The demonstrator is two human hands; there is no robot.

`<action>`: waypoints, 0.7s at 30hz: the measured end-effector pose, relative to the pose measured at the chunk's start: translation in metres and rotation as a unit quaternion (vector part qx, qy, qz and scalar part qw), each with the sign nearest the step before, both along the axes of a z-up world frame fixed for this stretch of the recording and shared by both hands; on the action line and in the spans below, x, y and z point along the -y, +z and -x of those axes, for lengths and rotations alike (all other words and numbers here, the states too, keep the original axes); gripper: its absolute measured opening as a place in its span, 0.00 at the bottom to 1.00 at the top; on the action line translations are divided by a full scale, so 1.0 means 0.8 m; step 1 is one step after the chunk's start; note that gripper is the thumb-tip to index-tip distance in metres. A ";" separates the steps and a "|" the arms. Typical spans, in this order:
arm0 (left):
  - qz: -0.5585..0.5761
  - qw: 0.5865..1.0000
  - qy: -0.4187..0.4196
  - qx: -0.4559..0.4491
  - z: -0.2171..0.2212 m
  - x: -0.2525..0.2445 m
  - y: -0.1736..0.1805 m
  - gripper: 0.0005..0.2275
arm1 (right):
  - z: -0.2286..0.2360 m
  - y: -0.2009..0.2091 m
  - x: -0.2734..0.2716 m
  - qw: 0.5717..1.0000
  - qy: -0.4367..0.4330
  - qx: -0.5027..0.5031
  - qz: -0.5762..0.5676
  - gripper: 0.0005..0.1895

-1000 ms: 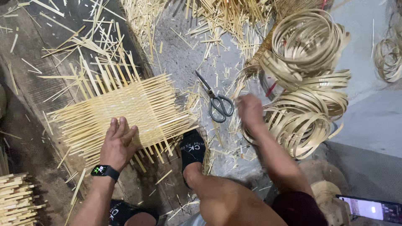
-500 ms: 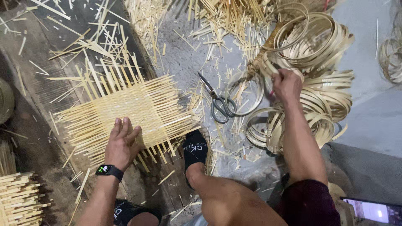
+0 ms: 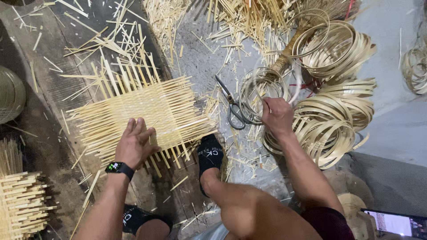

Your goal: The person weaves a round bamboo basket base by interlacing thin bamboo strips through a square woven sheet and trimming the excess strips using shears.

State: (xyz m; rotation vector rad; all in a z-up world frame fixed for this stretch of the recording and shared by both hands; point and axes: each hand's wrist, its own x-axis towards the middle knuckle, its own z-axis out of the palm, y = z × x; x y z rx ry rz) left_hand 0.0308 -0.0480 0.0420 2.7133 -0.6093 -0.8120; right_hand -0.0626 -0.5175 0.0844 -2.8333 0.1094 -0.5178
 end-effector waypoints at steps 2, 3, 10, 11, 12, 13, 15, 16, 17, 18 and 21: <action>-0.018 0.999 0.015 -0.027 -0.008 0.007 0.003 0.31 | -0.007 0.013 -0.005 0.999 0.044 0.007 -0.006 0.03; 0.017 1.000 0.021 0.014 -0.014 0.016 0.006 0.28 | -0.012 0.022 -0.010 0.996 0.086 0.012 -0.015 0.04; 0.633 0.612 0.414 -0.232 0.021 0.162 0.110 0.18 | -0.027 0.152 -0.203 0.960 0.260 -0.022 -0.100 0.05; 0.634 0.610 0.421 -0.221 0.019 0.156 0.127 0.18 | -0.032 0.182 -0.221 0.945 0.302 -0.034 -0.119 0.07; 0.632 0.605 0.428 -0.229 0.020 0.148 0.140 0.16 | -0.041 0.208 -0.229 0.942 0.311 -0.033 -0.122 0.07; 0.631 0.599 0.433 -0.236 0.022 0.139 0.150 0.15 | -0.058 0.227 -0.232 0.944 0.324 0.047 -0.051 0.10; 0.612 0.625 0.409 -0.259 0.027 0.114 0.172 0.15 | -0.084 0.250 -0.238 0.931 0.341 0.128 0.018 0.14; 0.590 0.652 0.377 -0.291 0.030 0.104 0.183 0.15 | -0.092 0.257 -0.238 0.930 0.358 0.074 -0.022 0.12; 0.593 0.649 0.382 -0.285 0.032 0.100 0.194 0.15 | -0.094 0.262 -0.237 0.925 0.374 0.018 -0.062 0.10; 0.582 0.664 0.373 -0.285 0.033 0.098 0.205 0.15 | -0.091 0.266 -0.237 0.922 0.383 0.021 -0.062 0.10; 0.471 0.842 0.234 0.119 0.032 0.063 0.240 0.16 | -0.084 0.277 -0.242 0.901 0.417 -0.053 -0.106 0.08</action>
